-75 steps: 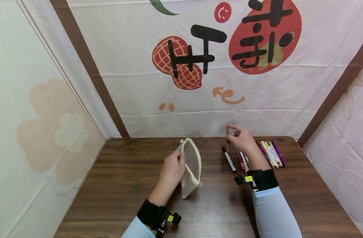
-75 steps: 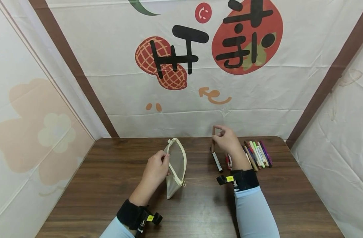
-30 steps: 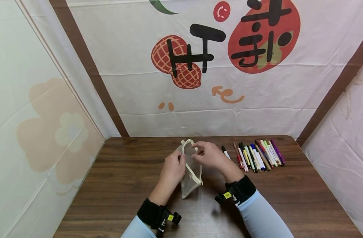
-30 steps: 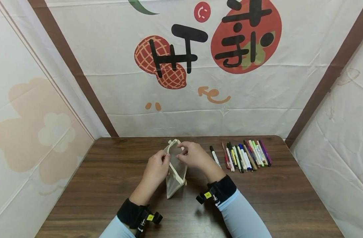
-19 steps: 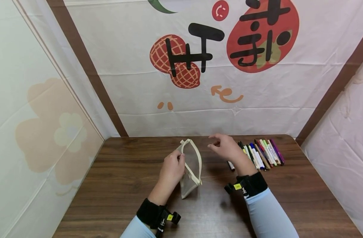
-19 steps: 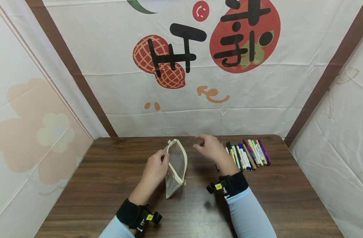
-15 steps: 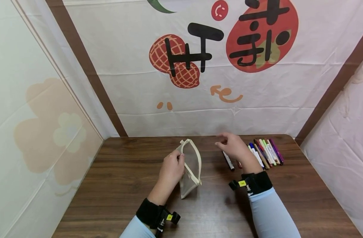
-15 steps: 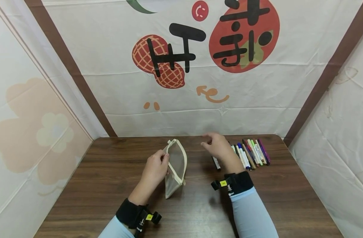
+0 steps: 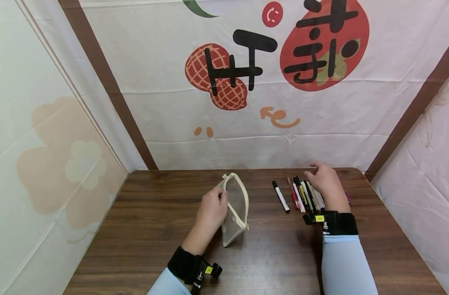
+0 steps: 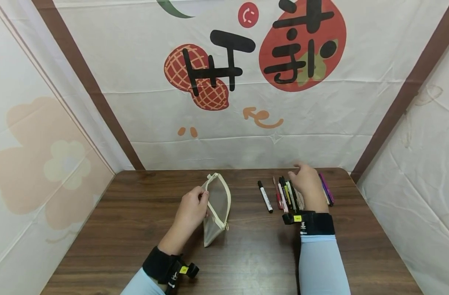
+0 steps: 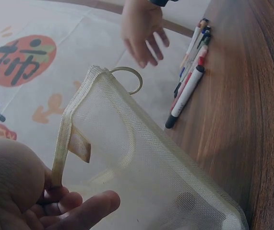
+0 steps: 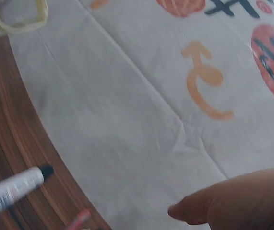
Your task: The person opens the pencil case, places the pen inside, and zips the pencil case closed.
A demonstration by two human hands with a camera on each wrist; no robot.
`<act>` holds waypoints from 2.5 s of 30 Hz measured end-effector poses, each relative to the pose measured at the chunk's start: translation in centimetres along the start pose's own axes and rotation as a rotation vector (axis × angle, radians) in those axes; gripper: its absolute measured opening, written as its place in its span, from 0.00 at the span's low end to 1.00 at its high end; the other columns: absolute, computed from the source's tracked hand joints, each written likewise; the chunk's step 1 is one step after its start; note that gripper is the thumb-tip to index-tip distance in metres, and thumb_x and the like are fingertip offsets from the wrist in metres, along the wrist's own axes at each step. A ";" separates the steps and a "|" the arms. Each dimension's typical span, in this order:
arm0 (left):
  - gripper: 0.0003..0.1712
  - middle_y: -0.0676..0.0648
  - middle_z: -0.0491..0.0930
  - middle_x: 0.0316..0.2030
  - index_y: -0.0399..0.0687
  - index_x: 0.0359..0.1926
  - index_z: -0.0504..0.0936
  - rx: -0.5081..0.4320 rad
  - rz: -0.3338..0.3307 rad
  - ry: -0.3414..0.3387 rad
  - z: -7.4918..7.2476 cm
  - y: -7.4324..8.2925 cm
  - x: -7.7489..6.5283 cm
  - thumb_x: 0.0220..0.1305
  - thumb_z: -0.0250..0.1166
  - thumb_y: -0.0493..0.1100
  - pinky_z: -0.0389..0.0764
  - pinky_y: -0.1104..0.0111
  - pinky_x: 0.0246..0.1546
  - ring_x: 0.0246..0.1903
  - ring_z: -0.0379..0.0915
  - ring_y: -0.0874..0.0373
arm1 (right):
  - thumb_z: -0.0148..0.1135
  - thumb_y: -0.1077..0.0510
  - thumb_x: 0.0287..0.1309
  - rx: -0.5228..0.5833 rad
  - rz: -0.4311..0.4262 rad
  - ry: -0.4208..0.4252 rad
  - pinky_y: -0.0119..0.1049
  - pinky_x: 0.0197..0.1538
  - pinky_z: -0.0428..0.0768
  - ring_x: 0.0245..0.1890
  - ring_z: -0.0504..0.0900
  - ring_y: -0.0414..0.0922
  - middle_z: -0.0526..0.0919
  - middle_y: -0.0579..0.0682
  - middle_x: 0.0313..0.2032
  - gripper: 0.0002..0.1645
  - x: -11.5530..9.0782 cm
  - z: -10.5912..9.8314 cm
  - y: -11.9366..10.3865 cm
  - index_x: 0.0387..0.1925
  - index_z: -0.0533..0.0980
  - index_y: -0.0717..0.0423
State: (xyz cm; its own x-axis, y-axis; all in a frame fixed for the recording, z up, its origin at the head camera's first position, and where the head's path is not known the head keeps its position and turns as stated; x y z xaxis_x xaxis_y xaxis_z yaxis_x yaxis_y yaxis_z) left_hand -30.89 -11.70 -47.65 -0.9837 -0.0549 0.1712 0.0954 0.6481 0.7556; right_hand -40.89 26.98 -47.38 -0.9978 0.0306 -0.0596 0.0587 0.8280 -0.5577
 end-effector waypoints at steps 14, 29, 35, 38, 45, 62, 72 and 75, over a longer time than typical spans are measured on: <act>0.14 0.48 0.81 0.23 0.42 0.41 0.82 0.020 -0.004 0.008 -0.2 -0.1 0.2 0.87 0.58 0.43 0.79 0.63 0.28 0.18 0.77 0.61 | 0.49 0.54 0.83 -0.041 0.272 0.124 0.73 0.76 0.66 0.74 0.67 0.80 0.70 0.80 0.76 0.35 -0.3 -1.9 7.8 0.80 0.68 0.71; 0.13 0.45 0.82 0.27 0.42 0.41 0.81 0.024 -0.006 0.007 -0.2 -0.1 0.2 0.87 0.58 0.42 0.78 0.63 0.27 0.20 0.77 0.59 | 0.48 0.56 0.78 0.018 0.458 0.064 0.78 0.71 0.72 0.71 0.68 0.79 0.68 0.81 0.76 0.41 -0.8 -0.9 12.1 0.87 0.58 0.65; 0.13 0.45 0.81 0.29 0.43 0.40 0.82 0.045 0.007 0.021 -0.3 0.0 0.2 0.86 0.59 0.43 0.78 0.62 0.29 0.24 0.77 0.57 | 0.49 0.56 0.78 0.025 0.473 0.070 0.78 0.71 0.72 0.73 0.67 0.79 0.66 0.81 0.77 0.41 -0.6 -0.6 12.7 0.87 0.59 0.64; 0.13 0.45 0.81 0.29 0.42 0.40 0.82 0.044 0.007 0.015 -0.2 0.0 0.2 0.86 0.59 0.43 0.79 0.63 0.29 0.24 0.77 0.57 | 0.49 0.56 0.79 0.032 0.488 0.064 0.78 0.73 0.71 0.74 0.66 0.79 0.64 0.83 0.76 0.42 -0.6 -0.6 13.0 0.87 0.58 0.65; 0.14 0.45 0.81 0.28 0.41 0.42 0.82 0.021 -0.004 -0.006 -0.1 -0.1 0.1 0.88 0.58 0.43 0.79 0.63 0.27 0.21 0.77 0.59 | 0.51 0.57 0.76 0.023 0.456 0.099 0.73 0.74 0.74 0.69 0.70 0.77 0.68 0.85 0.70 0.38 -0.5 -0.8 12.9 0.80 0.67 0.73; 0.12 0.45 0.78 0.30 0.41 0.40 0.82 0.056 0.038 0.026 -0.2 0.3 0.0 0.86 0.60 0.40 0.76 0.62 0.30 0.29 0.74 0.54 | 0.52 0.63 0.78 0.115 0.475 0.156 0.69 0.66 0.81 0.69 0.76 0.74 0.71 0.76 0.78 0.38 -0.8 -1.8 13.0 0.85 0.65 0.63; 0.13 0.46 0.78 0.30 0.41 0.39 0.82 0.052 0.050 0.036 -0.2 0.4 -0.2 0.86 0.59 0.41 0.75 0.64 0.29 0.27 0.72 0.55 | 0.47 0.58 0.87 0.466 0.363 0.223 0.59 0.64 0.81 0.66 0.81 0.64 0.76 0.73 0.75 0.45 0.1 -2.1 10.4 0.94 0.43 0.44; 0.13 0.45 0.78 0.30 0.41 0.39 0.82 0.054 0.057 0.038 -0.3 0.4 -0.2 0.86 0.59 0.41 0.75 0.63 0.29 0.28 0.72 0.55 | 0.50 0.56 0.89 0.479 0.329 0.191 0.49 0.54 0.82 0.62 0.84 0.61 0.79 0.72 0.74 0.46 0.4 -1.4 9.4 0.95 0.42 0.42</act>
State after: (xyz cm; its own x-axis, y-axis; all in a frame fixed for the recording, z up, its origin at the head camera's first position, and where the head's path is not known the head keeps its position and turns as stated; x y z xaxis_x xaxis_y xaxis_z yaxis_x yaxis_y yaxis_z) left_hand -30.58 -11.65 -47.21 -0.9702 -0.0450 0.2380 0.1418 0.6910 0.7088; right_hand -40.74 35.58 -51.45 -0.9106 0.3780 -0.1671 0.3283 0.4159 -0.8481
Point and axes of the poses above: each hand's wrist, its own x-axis towards the middle knuckle, its own z-axis out of the palm, y = z × x, the point moved 9 cm from there along x, towards the middle knuckle
